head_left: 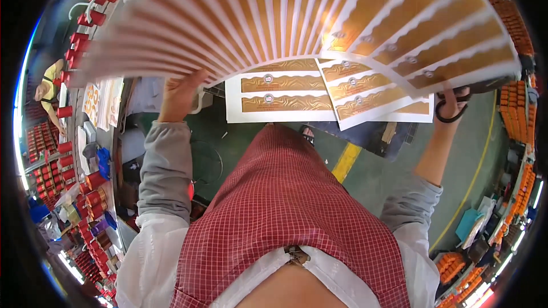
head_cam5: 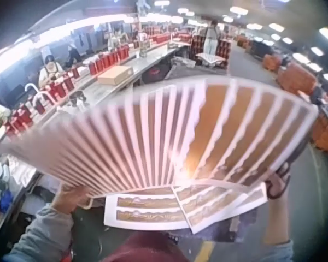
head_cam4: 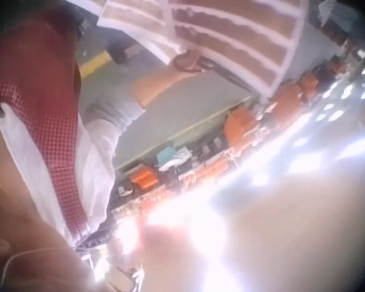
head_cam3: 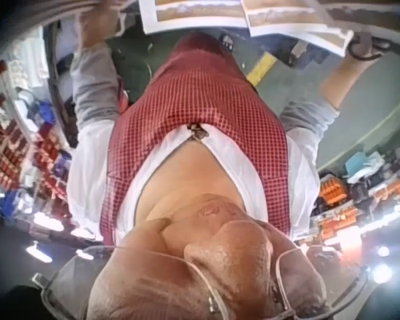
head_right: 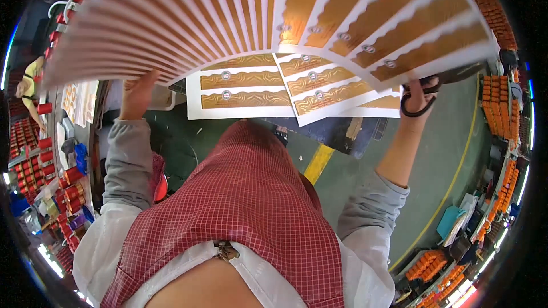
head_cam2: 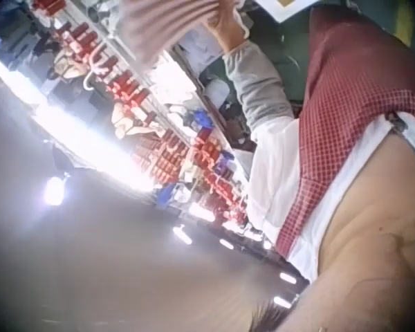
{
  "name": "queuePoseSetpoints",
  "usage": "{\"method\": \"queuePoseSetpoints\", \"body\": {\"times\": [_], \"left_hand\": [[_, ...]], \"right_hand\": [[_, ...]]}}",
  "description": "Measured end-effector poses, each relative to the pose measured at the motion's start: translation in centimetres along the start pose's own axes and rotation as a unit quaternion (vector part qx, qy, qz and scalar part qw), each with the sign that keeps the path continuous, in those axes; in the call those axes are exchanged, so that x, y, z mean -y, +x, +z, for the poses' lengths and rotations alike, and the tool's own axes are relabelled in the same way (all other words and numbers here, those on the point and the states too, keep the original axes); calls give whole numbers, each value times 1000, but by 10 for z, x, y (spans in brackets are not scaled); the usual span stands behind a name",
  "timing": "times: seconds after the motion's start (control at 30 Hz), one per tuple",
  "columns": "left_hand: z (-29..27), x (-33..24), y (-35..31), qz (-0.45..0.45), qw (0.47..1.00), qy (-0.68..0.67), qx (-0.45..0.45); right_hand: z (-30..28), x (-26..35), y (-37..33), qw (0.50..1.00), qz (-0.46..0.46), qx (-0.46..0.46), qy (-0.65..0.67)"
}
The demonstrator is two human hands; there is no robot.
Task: The person cuts printed label sheets using scissors.
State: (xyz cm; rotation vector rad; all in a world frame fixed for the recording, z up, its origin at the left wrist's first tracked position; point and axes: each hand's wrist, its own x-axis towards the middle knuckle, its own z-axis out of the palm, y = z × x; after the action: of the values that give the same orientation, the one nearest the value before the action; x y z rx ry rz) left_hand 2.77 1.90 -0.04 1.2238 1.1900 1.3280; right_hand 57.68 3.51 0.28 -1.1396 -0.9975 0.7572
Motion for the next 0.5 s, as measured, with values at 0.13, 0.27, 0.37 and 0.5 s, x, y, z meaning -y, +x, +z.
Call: {"method": "queuePoseSetpoints", "body": {"times": [0.13,0.27,0.37,0.5], "left_hand": [[7,41,-10,-28,997,34,60],[24,23,-11,-23,1000,14,-7],[26,-17,7,-130,990,-20,41],[12,20,12,-307,948,-51,71]], "right_hand": [[0,-29,-25,997,74,-11,-30],[5,-19,-32,997,68,-30,-27],[13,20,-22,990,88,21,-104],[-3,-27,-1,960,195,108,-172]]}}
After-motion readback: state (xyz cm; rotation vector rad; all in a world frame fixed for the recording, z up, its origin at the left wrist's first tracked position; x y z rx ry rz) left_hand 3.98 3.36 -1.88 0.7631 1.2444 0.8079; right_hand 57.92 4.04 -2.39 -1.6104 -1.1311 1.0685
